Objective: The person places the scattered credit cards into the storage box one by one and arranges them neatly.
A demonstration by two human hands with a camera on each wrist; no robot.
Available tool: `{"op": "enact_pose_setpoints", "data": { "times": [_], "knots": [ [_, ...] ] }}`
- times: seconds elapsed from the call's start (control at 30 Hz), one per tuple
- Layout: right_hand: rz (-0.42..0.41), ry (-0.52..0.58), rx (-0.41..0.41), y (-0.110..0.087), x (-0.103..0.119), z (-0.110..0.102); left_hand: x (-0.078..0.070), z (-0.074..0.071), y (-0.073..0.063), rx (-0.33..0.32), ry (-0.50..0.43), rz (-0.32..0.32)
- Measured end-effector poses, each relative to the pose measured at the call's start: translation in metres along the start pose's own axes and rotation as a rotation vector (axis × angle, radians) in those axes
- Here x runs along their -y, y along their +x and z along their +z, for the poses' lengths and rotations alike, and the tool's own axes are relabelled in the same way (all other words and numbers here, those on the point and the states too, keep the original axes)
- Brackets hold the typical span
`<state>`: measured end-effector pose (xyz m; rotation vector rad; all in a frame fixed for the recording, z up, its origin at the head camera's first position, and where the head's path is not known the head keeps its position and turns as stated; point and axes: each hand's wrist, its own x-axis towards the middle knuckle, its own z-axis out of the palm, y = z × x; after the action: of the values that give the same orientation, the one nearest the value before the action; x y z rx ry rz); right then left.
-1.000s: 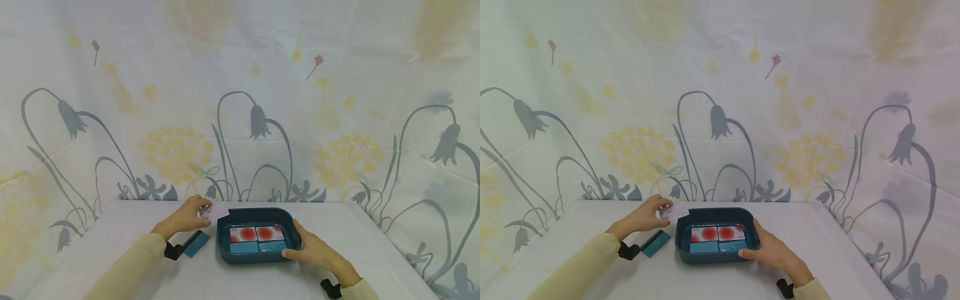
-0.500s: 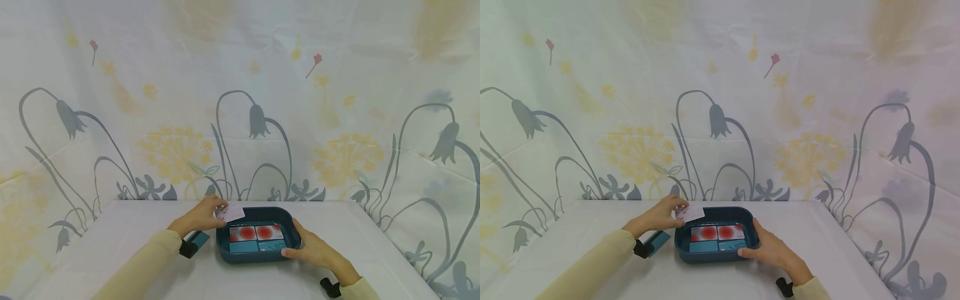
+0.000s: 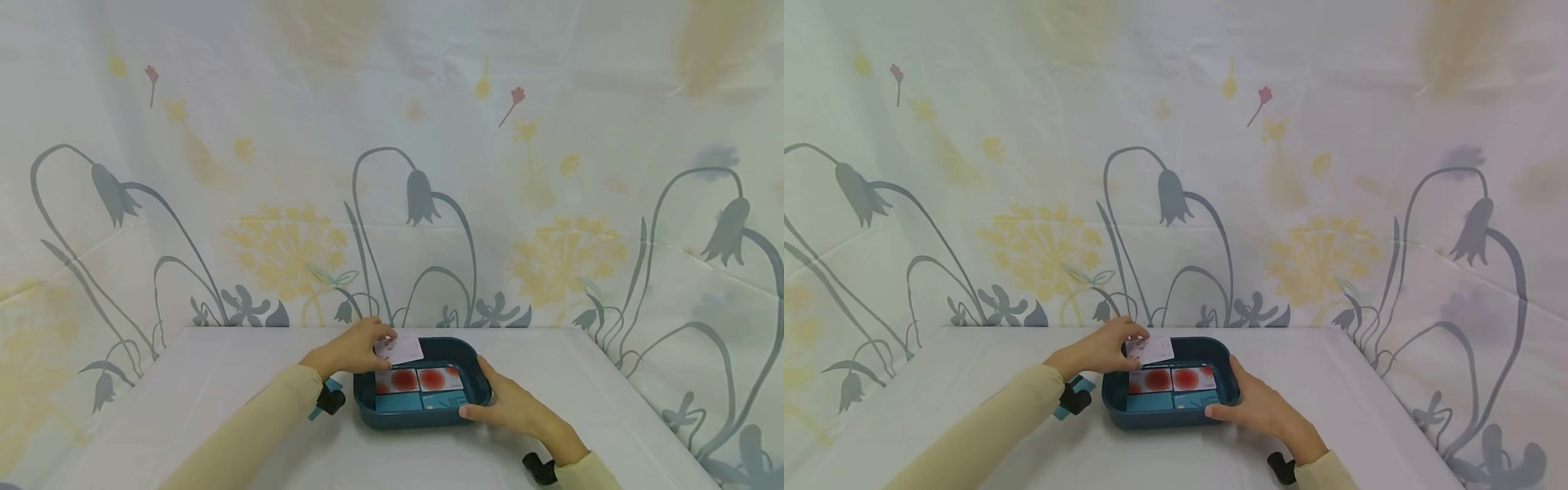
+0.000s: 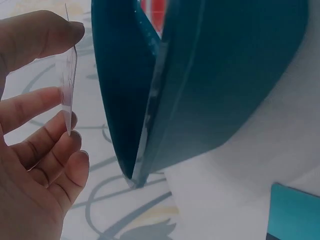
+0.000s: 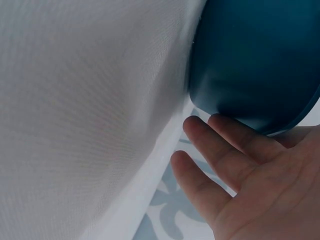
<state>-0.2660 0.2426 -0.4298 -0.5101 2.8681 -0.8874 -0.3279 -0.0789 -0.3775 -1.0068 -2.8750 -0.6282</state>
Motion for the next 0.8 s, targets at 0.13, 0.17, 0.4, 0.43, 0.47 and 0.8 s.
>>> {"op": "enact_pose_setpoints", "data": {
  "times": [0.13, 0.17, 0.4, 0.43, 0.47, 0.8],
  "knots": [
    [0.0, 0.0, 0.004, 0.0, 0.0, 0.001, -0.004, 0.004, 0.008, 0.011, 0.016, 0.014],
    [-0.003, 0.0, 0.004, 0.0, 0.0, 0.001, -0.005, 0.005, 0.01, 0.015, 0.013, 0.019],
    [0.002, 0.008, 0.005, 0.0, 0.003, 0.0, -0.015, 0.008, 0.024, 0.085, 0.025, -0.019],
    [0.004, 0.007, 0.007, 0.0, 0.003, 0.0, -0.017, 0.008, 0.025, 0.095, 0.029, -0.023],
    [0.005, 0.007, 0.008, 0.0, 0.003, 0.0, -0.019, 0.008, 0.027, 0.106, 0.029, -0.028],
    [0.009, 0.009, 0.007, 0.0, -0.001, 0.0, -0.028, 0.016, 0.044, 0.14, 0.046, 0.018]
  ]
}}
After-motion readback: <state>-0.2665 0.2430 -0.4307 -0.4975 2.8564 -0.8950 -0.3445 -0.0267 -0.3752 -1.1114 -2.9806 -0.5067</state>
